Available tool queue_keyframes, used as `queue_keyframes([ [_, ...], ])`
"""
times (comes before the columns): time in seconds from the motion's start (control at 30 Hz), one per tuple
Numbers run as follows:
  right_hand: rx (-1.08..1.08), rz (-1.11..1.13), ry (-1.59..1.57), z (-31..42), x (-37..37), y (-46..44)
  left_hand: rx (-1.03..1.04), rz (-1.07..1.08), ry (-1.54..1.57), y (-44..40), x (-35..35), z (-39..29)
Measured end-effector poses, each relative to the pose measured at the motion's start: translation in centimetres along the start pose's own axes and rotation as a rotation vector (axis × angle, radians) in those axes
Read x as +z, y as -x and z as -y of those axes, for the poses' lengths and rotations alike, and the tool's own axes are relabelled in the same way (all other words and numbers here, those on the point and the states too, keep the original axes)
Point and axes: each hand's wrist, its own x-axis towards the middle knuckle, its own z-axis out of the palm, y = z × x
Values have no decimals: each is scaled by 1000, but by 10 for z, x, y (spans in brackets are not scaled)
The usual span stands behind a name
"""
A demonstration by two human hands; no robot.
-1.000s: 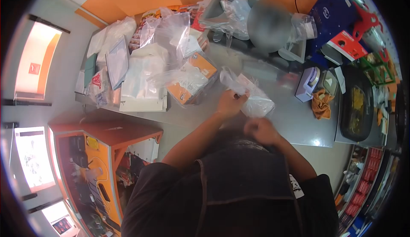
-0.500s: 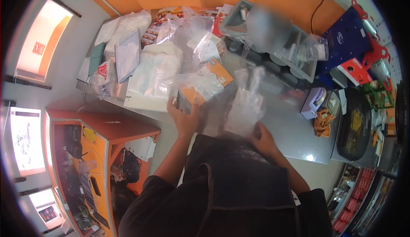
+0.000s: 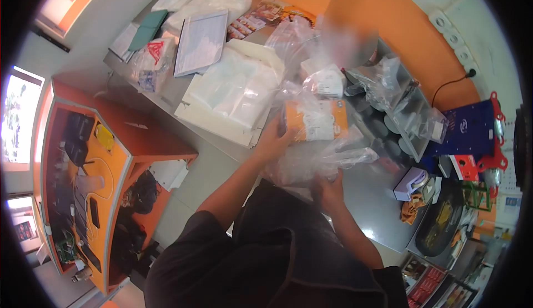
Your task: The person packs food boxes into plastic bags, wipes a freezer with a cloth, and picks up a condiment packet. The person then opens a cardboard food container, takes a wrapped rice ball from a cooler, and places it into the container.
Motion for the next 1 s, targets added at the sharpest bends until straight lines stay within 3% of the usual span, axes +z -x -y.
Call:
queue_keyframes([
  [0.17,41,-124,-315,-6,46,-11,112,-190,-460,-36,-8,-8],
  [0.23,24,-170,-430,-5,56,-12,423,-329,-566,-43,-7,-2],
  [0.27,-4,-77,-489,-16,50,-17,581,-397,-612,-46,-7,1],
  [0.37,142,153,-353,3,56,6,681,-469,-485,-21,-5,-13],
  [0.43,125,187,-256,-7,46,20,758,-371,-498,2,-9,4],
  [0.53,79,150,-135,-18,6,54,855,129,-504,36,-15,19],
  [0.6,146,142,-105,-26,-27,68,763,337,-465,51,-11,33],
  [0.7,145,-32,269,-27,-61,97,705,458,-420,66,9,34],
  [0.83,-396,-452,749,-65,-89,132,795,619,-507,83,34,26],
  [0.87,-436,-540,760,-70,-90,138,797,643,-514,89,42,21],
  [0.93,-505,-708,781,-81,-90,147,787,713,-526,99,57,19],
  [1.0,-293,-523,1053,-97,-100,152,841,736,-524,111,75,23],
])
